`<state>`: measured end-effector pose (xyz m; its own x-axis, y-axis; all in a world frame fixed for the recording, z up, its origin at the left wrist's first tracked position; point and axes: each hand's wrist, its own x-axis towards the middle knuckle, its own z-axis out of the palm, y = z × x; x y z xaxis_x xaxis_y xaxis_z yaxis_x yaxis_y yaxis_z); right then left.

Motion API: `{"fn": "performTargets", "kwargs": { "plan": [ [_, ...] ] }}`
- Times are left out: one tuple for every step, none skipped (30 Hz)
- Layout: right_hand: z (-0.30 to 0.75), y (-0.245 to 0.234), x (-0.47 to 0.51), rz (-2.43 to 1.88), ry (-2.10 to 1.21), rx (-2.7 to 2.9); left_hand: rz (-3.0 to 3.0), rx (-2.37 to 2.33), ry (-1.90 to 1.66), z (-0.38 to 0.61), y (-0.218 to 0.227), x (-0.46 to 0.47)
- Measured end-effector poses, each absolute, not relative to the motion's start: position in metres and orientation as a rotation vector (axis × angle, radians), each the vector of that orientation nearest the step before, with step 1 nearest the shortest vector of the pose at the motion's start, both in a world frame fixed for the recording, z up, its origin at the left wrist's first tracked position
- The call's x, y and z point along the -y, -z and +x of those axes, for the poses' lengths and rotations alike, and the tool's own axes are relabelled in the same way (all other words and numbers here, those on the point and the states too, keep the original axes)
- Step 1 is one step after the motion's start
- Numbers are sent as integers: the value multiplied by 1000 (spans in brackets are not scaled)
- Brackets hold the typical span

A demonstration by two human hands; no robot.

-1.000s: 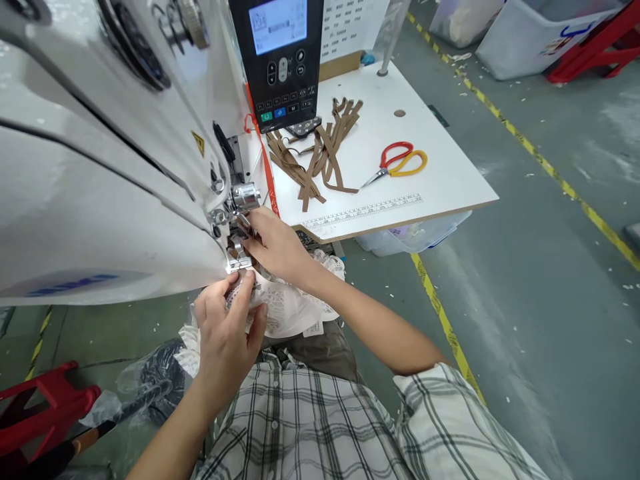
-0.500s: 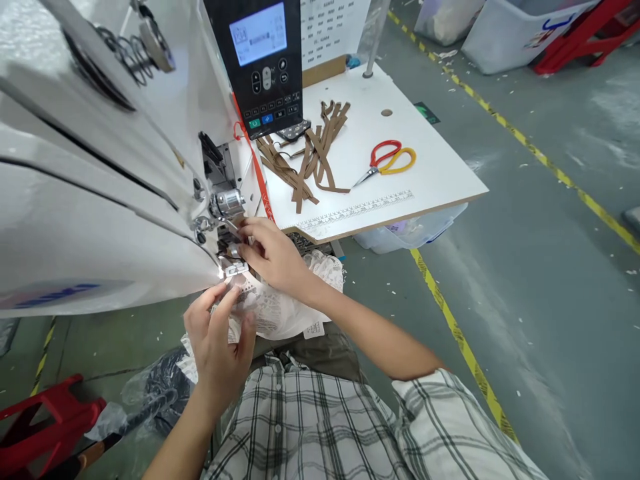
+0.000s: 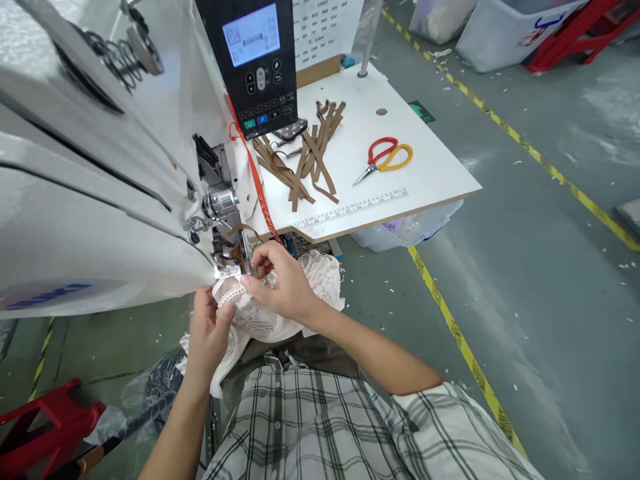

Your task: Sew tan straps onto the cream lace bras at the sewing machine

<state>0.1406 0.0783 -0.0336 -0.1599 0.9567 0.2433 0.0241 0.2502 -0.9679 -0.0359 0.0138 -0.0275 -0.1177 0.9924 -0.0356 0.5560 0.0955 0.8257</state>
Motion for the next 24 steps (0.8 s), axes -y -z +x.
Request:
{"fn": "performTargets", "kwargs": {
  "plan": [
    [141,33,-76,-989,-1099,1486,1546,-1780,-872,-36,26,-14],
    [141,32,-74,-1007,-1087,1508,1567,-1806,-858,-35,24,-14],
    [140,31,-72,-1025,-1073,1524,1588,-1828,-849,-35,22,-14],
    [140,30,-70,-1045,-1060,1535,1604,-1850,-840,-34,21,-14],
    [140,29,-69,-1065,-1048,1544,1613,-1871,-830,-34,19,-14],
    [139,28,-67,-1086,-1037,1551,1614,-1891,-823,-33,18,-14],
    [139,28,-66,-1112,-1028,1559,1612,-1907,-817,-33,17,-14],
    [139,27,-65,-1138,-1020,1566,1611,-1917,-815,-33,17,-14],
    [139,27,-64,-1162,-1015,1572,1611,-1920,-820,-33,16,-14],
    [138,27,-62,-1183,-1013,1576,1614,-1914,-834,-34,17,-13],
    [138,27,-61,-1202,-1011,1578,1620,-1904,-854,-34,17,-13],
    [138,27,-60,-1218,-1011,1580,1626,-1889,-877,-35,17,-13],
    [138,27,-59,-1232,-1012,1581,1630,-1874,-906,-36,18,-12],
    [137,28,-58,-1243,-1015,1582,1628,-1858,-944,-36,19,-12],
    [137,28,-57,-1250,-1016,1579,1621,-1843,-988,-37,20,-11],
    [136,28,-56,-1250,-1014,1573,1609,-1827,-1034,-38,20,-11],
    [135,28,-55,-1243,-1015,1565,1593,-1811,-1081,-38,21,-11],
    [135,28,-55,-1236,-1017,1551,1572,-1798,-1128,-38,21,-11],
    [134,28,-55,-1226,-1027,1537,1550,-1791,-1169,-38,21,-10],
    [133,27,-55,-1216,-1049,1522,1530,-1790,-1197,-38,20,-10],
    [133,26,-55,-1211,-1080,1506,1512,-1794,-1214,-37,19,-9],
    [134,25,-54,-1211,-1117,1488,1499,-1798,-1221,-35,17,-7],
    [135,23,-54,-1214,-1157,1472,1492,-1799,-1222,-33,16,-5],
    [138,22,-53,-1220,-1194,1455,1493,-1790,-1218,-31,14,-2]
  ]
}}
